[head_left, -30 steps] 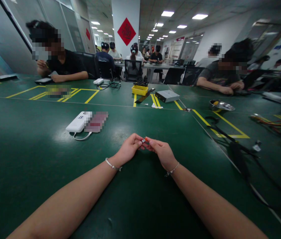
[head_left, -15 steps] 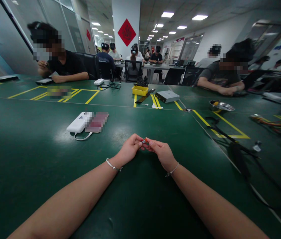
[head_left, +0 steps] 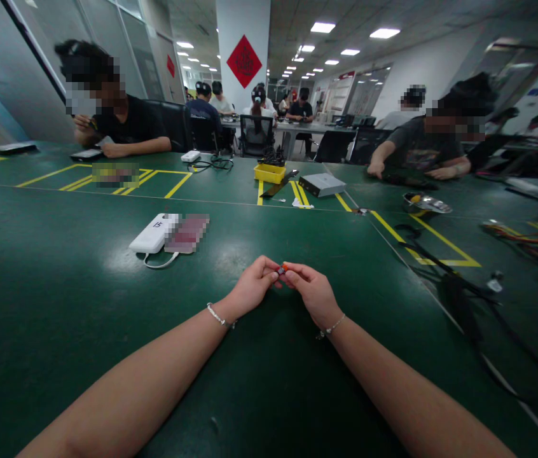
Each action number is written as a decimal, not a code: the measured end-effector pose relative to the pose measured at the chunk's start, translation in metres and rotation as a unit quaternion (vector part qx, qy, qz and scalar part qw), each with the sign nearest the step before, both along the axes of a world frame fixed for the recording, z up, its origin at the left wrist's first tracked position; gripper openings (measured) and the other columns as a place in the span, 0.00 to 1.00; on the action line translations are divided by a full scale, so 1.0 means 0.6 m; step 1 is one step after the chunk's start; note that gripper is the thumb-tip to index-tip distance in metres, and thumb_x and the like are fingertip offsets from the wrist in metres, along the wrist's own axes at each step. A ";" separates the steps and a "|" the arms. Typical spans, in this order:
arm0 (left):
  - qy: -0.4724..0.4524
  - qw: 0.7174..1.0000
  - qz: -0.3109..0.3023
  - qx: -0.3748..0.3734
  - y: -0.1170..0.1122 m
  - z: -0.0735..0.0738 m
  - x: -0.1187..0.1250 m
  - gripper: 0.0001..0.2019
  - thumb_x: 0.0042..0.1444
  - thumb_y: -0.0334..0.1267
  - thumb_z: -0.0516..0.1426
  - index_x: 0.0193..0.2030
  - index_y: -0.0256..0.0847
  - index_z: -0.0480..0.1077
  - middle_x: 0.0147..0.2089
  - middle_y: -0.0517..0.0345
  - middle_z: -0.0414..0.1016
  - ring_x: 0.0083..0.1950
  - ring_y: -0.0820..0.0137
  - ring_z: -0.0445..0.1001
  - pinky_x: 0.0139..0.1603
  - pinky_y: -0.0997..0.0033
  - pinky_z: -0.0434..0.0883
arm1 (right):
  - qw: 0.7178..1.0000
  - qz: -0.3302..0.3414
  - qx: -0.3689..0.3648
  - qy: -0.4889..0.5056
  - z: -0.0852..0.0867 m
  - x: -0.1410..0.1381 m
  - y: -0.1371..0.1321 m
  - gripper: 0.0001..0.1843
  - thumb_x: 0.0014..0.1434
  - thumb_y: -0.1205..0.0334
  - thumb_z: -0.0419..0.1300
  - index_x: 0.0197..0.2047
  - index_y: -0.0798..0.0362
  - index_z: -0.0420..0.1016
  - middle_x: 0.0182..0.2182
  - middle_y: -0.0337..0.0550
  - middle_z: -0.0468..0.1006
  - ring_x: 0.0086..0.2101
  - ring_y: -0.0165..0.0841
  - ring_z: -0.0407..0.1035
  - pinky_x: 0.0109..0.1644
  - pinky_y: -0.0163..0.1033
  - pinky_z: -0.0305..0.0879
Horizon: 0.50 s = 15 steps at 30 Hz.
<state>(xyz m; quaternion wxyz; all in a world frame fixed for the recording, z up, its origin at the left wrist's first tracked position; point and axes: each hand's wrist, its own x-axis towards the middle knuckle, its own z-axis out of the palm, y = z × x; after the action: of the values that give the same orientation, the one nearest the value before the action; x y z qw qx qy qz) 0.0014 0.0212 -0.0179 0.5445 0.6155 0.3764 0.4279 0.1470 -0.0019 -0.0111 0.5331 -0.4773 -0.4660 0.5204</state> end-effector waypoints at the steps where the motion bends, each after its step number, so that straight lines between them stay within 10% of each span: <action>1: 0.009 1.000 -0.004 0.007 0.000 -0.001 0.000 0.03 0.54 0.31 0.52 0.36 0.38 0.62 0.28 0.60 0.73 0.32 0.73 0.73 0.35 0.72 0.67 | 1.000 -0.010 0.009 -0.002 0.000 -0.002 0.000 0.17 0.41 0.56 0.65 0.36 0.52 0.76 0.32 0.42 0.79 0.33 0.33 0.71 0.42 0.42 0.65; 9: 0.033 0.999 -0.029 0.008 0.001 -0.002 0.000 0.14 0.51 0.30 0.55 0.44 0.39 0.58 0.41 0.52 0.75 0.41 0.70 0.73 0.43 0.67 0.67 | 0.979 -0.138 0.058 -0.141 0.012 0.069 0.039 0.11 0.45 0.57 0.60 0.33 0.53 0.75 0.30 0.43 0.77 0.33 0.34 0.69 0.41 0.41 0.62; 15: 0.084 0.995 -0.022 0.044 0.001 -0.002 -0.003 0.12 0.51 0.29 0.54 0.43 0.39 0.59 0.42 0.50 0.73 0.43 0.69 0.72 0.44 0.65 0.67 | 0.838 -0.250 0.010 -0.485 0.022 0.234 0.060 0.12 0.47 0.58 0.55 0.34 0.52 0.76 0.31 0.46 0.77 0.31 0.37 0.67 0.35 0.42 0.59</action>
<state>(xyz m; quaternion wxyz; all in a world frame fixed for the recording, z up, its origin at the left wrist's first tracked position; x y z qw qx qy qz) -0.0006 0.0220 -0.0188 0.4923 0.6809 0.3879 0.3789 0.2873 0.0343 0.0020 0.3554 -0.7640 -0.5345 0.0664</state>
